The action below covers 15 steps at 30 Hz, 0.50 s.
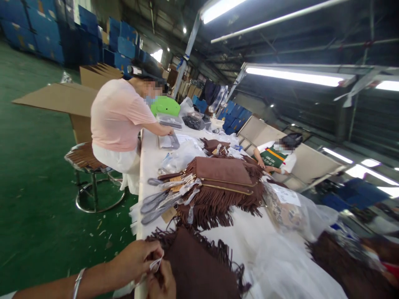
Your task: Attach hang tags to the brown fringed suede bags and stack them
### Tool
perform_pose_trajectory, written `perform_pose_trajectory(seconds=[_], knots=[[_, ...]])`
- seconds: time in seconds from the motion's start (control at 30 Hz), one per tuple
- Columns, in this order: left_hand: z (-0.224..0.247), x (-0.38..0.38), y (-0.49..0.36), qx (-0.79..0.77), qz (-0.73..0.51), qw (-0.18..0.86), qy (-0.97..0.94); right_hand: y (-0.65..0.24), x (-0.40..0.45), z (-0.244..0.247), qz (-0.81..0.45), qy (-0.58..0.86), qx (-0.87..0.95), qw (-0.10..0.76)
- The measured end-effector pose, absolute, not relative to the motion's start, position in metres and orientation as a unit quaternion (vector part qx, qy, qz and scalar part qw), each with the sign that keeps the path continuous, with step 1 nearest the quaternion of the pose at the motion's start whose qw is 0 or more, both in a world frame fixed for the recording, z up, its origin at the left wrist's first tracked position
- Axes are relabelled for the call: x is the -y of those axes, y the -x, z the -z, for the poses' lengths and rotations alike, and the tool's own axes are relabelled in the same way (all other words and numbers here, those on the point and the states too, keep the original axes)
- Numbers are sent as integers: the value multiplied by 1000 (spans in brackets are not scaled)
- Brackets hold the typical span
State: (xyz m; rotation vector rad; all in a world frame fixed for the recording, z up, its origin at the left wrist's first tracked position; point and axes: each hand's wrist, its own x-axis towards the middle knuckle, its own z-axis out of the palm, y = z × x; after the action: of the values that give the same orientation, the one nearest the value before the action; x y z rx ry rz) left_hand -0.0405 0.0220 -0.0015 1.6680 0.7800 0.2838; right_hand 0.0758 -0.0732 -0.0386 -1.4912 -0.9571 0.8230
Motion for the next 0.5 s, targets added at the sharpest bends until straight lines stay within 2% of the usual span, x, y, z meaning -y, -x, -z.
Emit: perform_pose_trajectory(seconds=[0.1, 0.2, 0.37, 0.5], knots=[[-6, -20, 42, -338, -125, 449, -818, -69, 74, 39, -524, 539, 261, 606], [-5, -19, 43, -354, -126, 389, -841, -63, 73, 37, -564, 493, 157, 644], [-4, -17, 53, -359, -165, 381, -836, -65, 71, 33, -526, 489, 94, 690], [-19, -15, 70, -365, -180, 473, -781, -76, 91, 40, -554, 487, 114, 666]])
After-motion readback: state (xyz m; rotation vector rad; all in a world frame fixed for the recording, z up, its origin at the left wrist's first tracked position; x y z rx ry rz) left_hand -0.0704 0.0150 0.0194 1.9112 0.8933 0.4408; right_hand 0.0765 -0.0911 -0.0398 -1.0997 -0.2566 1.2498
